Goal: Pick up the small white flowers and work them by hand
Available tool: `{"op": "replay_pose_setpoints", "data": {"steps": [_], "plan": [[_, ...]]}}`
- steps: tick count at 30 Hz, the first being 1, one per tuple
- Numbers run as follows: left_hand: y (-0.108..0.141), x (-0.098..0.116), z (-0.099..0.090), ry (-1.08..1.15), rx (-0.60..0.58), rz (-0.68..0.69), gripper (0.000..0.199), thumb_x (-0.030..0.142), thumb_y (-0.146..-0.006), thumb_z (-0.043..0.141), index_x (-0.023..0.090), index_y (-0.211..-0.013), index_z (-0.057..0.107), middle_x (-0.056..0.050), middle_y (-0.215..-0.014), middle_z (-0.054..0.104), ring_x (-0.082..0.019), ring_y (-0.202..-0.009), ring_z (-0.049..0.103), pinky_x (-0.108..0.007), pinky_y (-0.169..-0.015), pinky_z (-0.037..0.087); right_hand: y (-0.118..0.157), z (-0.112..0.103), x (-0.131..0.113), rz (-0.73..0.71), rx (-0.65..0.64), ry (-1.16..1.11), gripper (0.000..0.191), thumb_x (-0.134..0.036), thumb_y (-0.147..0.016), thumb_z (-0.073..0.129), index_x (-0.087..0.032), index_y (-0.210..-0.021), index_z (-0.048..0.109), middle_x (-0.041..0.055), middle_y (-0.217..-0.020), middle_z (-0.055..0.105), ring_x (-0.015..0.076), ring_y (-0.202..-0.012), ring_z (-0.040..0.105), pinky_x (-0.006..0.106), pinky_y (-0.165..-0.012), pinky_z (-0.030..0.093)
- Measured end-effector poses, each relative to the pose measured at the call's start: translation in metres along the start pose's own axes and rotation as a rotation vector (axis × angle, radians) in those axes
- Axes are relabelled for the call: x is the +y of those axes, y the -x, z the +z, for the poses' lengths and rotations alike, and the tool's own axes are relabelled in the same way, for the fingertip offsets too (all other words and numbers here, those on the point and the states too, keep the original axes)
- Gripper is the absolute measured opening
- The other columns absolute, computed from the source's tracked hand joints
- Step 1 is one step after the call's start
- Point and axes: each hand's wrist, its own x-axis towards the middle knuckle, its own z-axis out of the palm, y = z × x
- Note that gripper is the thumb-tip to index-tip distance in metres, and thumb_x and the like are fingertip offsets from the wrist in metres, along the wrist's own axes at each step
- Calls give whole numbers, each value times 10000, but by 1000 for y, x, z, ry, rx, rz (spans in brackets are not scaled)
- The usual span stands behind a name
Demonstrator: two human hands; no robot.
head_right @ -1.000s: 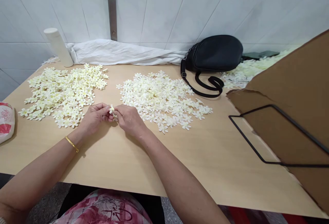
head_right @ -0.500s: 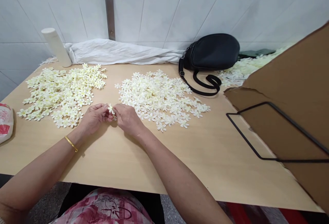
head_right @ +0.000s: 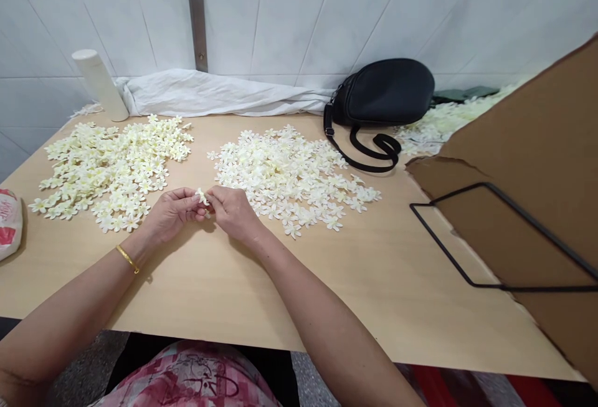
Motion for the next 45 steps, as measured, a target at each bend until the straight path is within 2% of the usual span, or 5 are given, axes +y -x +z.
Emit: {"op": "replay_pose_setpoints", "data": {"steps": [14,24,32,39,45], "plan": [[-2,1,-2,38,-45,-18,141,184,-639,692,88,-670,594,-43,-593,618,-99,-528,579,-222,-545,477,0,-1,-1,94,5,-122,250,-245,-819,423,-166,-599,510,-21,-548,534,88,-516,478,206,-520,366],[-3,-1,-2,42,-35,-25,202,261,-647,687,99,-643,566,-35,-552,586,-95,-487,552,-216,-502,461,0,-2,-3,33,-31,21,198,-202,-815,435,-169,-677,573,-14,-575,558,92,-524,471,215,-534,360],[-2,0,0,111,-36,-64,113,171,-644,656,109,-614,566,-19,-526,572,-82,-455,529,-200,-473,441,2,2,-7,-157,145,38,88,-152,-764,517,-183,-787,596,23,-732,575,122,-666,517,246,-629,414],[1,1,4,181,-77,-78,150,231,-725,600,86,-690,610,-53,-586,600,-106,-530,574,-224,-538,486,0,2,-8,-34,226,-150,125,-164,-768,512,-182,-667,583,-8,-650,547,114,-638,510,246,-619,406],[3,3,5,144,-69,-46,73,131,-693,622,60,-714,624,-69,-622,629,-107,-551,595,-224,-592,496,-1,1,-5,91,188,-186,135,-202,-763,515,-166,-655,587,-12,-611,557,110,-594,508,238,-576,397]]}}
